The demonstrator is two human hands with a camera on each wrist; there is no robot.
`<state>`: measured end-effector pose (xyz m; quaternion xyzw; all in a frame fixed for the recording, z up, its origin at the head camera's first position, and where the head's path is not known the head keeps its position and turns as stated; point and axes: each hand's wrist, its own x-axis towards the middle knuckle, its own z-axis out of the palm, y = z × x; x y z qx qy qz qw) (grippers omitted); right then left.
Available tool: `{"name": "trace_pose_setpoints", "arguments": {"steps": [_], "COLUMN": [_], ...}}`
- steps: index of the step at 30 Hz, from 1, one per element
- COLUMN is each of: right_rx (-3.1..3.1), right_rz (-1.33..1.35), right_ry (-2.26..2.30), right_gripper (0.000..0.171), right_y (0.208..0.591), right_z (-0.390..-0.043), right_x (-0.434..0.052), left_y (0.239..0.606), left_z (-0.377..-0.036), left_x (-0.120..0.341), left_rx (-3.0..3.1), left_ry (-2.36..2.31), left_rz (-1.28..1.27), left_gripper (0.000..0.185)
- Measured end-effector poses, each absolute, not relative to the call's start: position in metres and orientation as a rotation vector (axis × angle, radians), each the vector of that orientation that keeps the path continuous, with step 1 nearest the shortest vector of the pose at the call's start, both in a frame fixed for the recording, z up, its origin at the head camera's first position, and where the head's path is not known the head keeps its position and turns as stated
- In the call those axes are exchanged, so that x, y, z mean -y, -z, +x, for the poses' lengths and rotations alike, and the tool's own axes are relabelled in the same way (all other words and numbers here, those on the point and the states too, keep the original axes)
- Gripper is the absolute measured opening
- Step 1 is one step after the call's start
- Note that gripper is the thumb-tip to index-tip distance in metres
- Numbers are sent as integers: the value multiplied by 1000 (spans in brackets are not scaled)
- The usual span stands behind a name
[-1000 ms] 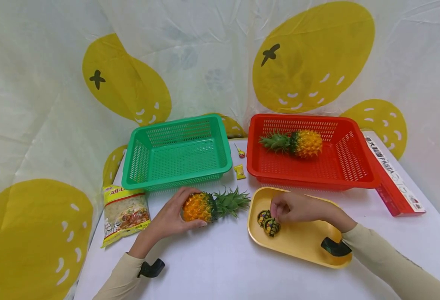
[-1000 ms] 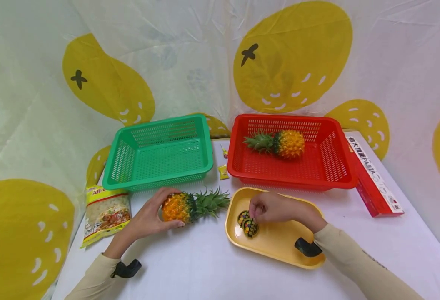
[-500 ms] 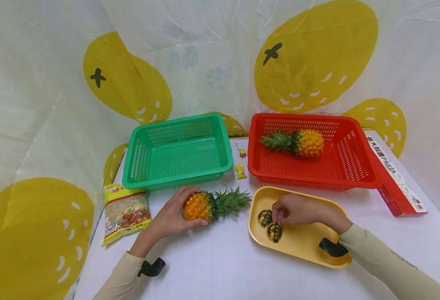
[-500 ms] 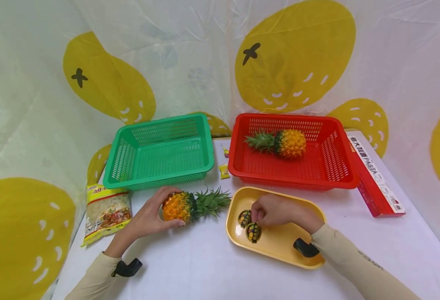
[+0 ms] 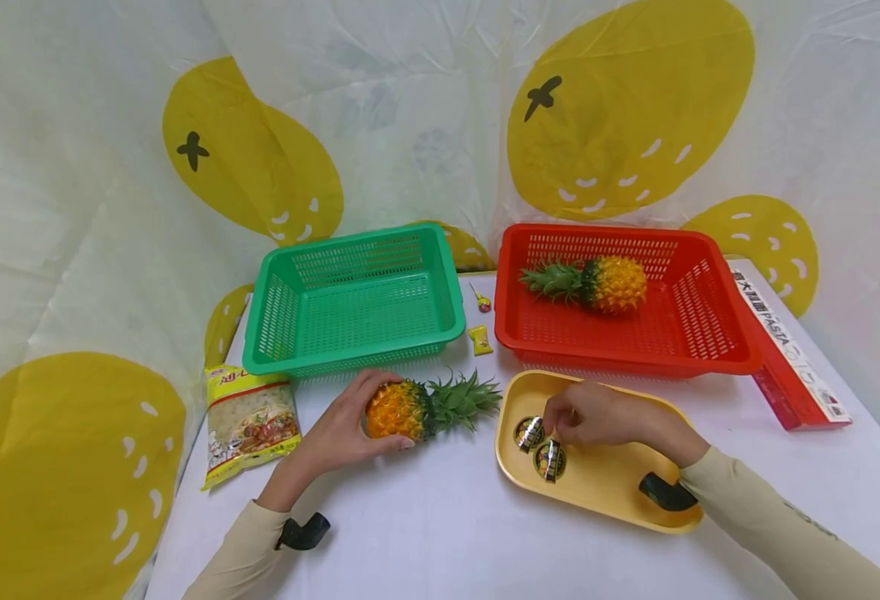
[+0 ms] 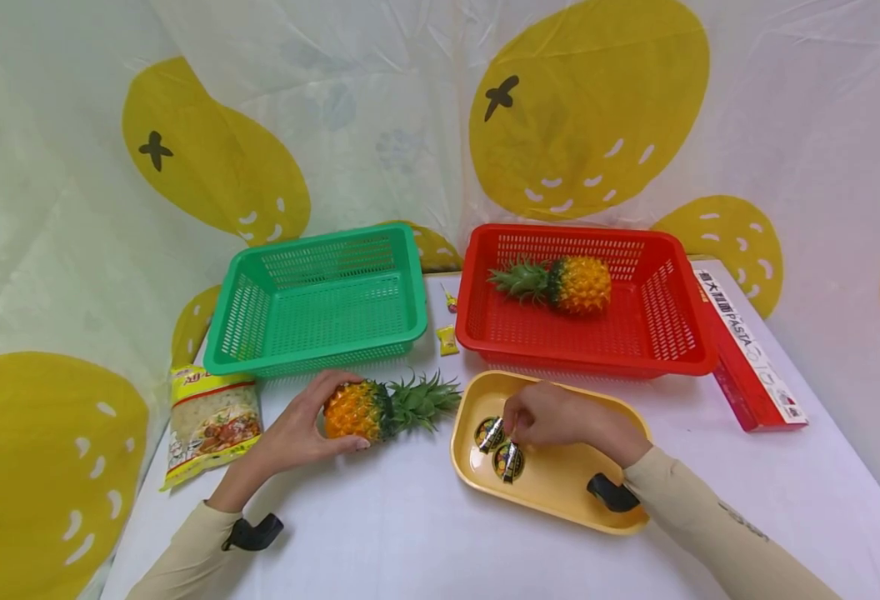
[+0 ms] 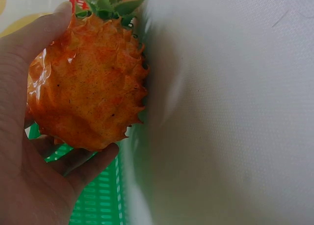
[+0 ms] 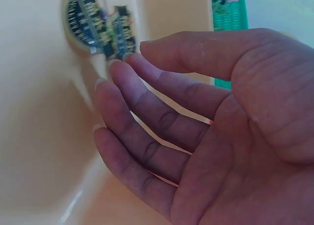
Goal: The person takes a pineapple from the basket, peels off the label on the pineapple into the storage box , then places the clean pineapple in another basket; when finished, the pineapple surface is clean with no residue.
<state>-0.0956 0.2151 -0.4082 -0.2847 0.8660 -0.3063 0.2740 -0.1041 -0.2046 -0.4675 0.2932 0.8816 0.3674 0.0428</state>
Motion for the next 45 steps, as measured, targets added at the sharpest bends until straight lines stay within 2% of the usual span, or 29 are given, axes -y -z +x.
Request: {"name": "trace_pose_setpoints", "arguments": {"steps": [6,13,20,28,45], "right_rx": [-2368,-2464,-2578,-2562,-2488], "right_rz": [-871,-982,-1096,-1086,-1051], "right_ry": [858,991,881,666,520], "right_gripper": [10,7,32,62,97], "right_y": [387,364,366,377,401], "right_z": [-100,-106,-116,-126,-138], "right_x": [-200,-157,-121,-93,-55], "left_y": [468,466,467,467,467], "left_z": [-104,-104,-103,-103,-104], "left_x": [204,204,205,204,204], "left_rx": [-2694,-2683,-2678,-2682,-2683], "left_ry": [-1138,-1145,-1154,-1163,-1161], "left_rz": [910,905,888,902,902], "left_gripper": [84,84,84,83,84]}}
